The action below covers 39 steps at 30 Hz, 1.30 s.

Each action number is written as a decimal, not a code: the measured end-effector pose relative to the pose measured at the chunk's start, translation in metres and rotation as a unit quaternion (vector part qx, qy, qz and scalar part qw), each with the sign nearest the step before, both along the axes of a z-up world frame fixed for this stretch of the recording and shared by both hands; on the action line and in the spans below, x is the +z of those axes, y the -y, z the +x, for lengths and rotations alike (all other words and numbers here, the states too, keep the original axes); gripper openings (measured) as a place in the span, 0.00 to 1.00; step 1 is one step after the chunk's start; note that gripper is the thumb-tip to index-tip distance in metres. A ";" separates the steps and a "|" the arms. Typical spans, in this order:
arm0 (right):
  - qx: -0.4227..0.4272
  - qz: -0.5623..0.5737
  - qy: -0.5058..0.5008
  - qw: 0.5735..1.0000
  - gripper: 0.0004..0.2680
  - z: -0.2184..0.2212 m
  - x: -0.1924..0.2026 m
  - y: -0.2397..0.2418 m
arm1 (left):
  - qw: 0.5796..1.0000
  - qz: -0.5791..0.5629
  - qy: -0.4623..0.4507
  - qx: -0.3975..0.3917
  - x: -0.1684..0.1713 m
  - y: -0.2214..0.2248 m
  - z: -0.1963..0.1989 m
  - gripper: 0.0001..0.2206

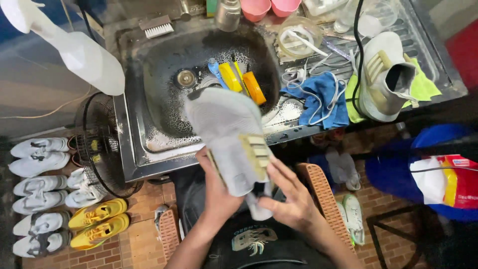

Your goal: Cleaning the sole of a sneaker using a sponge, brush, and water in a sink.

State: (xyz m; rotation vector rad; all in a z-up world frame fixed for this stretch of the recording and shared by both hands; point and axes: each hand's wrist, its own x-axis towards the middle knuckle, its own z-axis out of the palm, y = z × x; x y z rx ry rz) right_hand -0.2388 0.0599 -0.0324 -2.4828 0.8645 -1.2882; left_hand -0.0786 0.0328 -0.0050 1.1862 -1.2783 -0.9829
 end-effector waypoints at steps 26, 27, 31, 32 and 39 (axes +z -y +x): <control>-0.561 -0.123 0.005 0.819 0.06 -0.247 -0.039 0.053 | 0.976 0.081 -0.003 -0.201 -0.012 0.019 -0.041 0.16; -0.569 -0.141 0.025 0.810 0.08 -0.258 -0.029 0.060 | 0.974 0.088 -0.010 -0.207 -0.012 0.019 -0.042 0.15; -0.558 -0.153 0.017 0.816 0.12 -0.312 -0.009 0.102 | 0.972 0.111 0.006 -0.205 -0.008 0.018 -0.040 0.19; -0.568 -0.172 -0.018 0.805 0.07 -0.331 -0.011 0.112 | 0.970 0.119 0.007 -0.211 -0.006 0.017 -0.040 0.18; -0.498 -0.102 -0.098 0.855 0.13 -0.402 -0.039 0.164 | 0.971 0.127 0.003 -0.204 -0.006 0.016 -0.037 0.16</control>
